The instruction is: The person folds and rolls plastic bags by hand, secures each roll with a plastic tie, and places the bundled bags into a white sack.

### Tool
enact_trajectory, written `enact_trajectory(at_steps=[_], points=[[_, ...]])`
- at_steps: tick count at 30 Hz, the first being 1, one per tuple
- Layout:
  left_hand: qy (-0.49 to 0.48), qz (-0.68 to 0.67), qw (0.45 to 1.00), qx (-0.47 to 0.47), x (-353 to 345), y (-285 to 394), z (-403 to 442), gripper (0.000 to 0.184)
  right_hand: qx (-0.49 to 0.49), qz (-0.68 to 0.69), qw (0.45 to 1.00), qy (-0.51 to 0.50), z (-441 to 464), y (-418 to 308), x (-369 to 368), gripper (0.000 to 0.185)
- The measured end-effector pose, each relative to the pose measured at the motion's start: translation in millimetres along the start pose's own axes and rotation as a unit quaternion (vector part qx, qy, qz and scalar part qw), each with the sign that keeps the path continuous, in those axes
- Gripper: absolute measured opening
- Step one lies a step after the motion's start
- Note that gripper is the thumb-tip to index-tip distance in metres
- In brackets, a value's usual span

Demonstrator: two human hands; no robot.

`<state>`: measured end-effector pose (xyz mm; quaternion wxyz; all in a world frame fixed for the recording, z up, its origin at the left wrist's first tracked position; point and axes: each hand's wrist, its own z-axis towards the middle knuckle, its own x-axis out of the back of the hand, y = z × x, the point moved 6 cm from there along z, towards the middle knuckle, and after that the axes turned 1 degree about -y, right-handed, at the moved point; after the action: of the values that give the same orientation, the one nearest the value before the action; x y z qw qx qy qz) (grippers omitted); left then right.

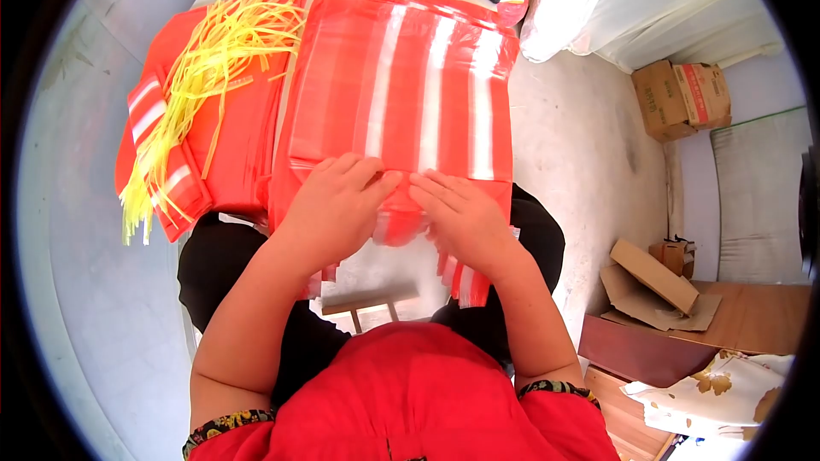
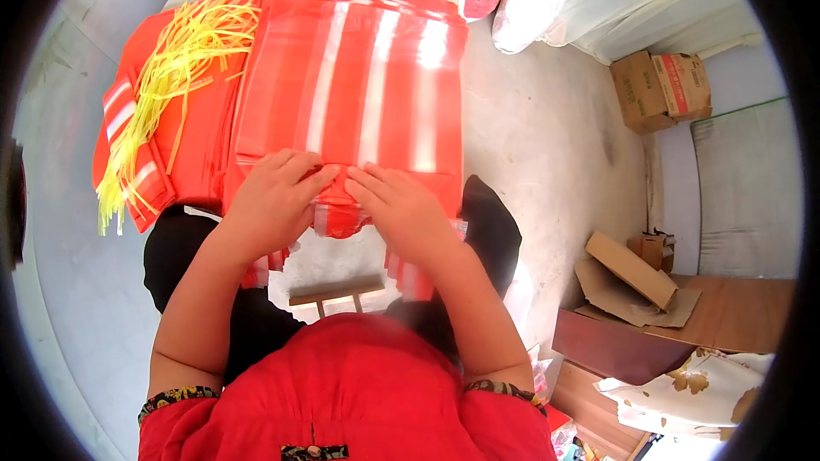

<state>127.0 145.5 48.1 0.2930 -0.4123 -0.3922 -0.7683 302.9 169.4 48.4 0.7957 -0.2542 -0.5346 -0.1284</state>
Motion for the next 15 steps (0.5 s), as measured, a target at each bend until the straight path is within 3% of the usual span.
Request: enact_trajectory(at_steps=[4,9,12,15], points=[[-0.004,-0.006,1.000,0.026,6.8,-6.7,-0.2,0.049,-0.090,0.105,0.989,-0.053,10.6,9.6,14.4,0.045],[-0.010,-0.073,0.992,0.103,33.8,-26.5,-9.8,0.038,-0.256,0.255,0.918,-0.165,21.6,24.2,24.2,0.038],[-0.006,-0.199,0.956,0.215,44.0,-38.8,-21.7,0.033,-0.235,0.257,0.922,-0.171,26.8,32.5,25.9,0.032],[-0.022,-0.194,0.931,0.308,51.9,-46.3,-26.9,0.034,-0.215,0.250,0.929,-0.166,36.6,44.9,20.3,0.028]])
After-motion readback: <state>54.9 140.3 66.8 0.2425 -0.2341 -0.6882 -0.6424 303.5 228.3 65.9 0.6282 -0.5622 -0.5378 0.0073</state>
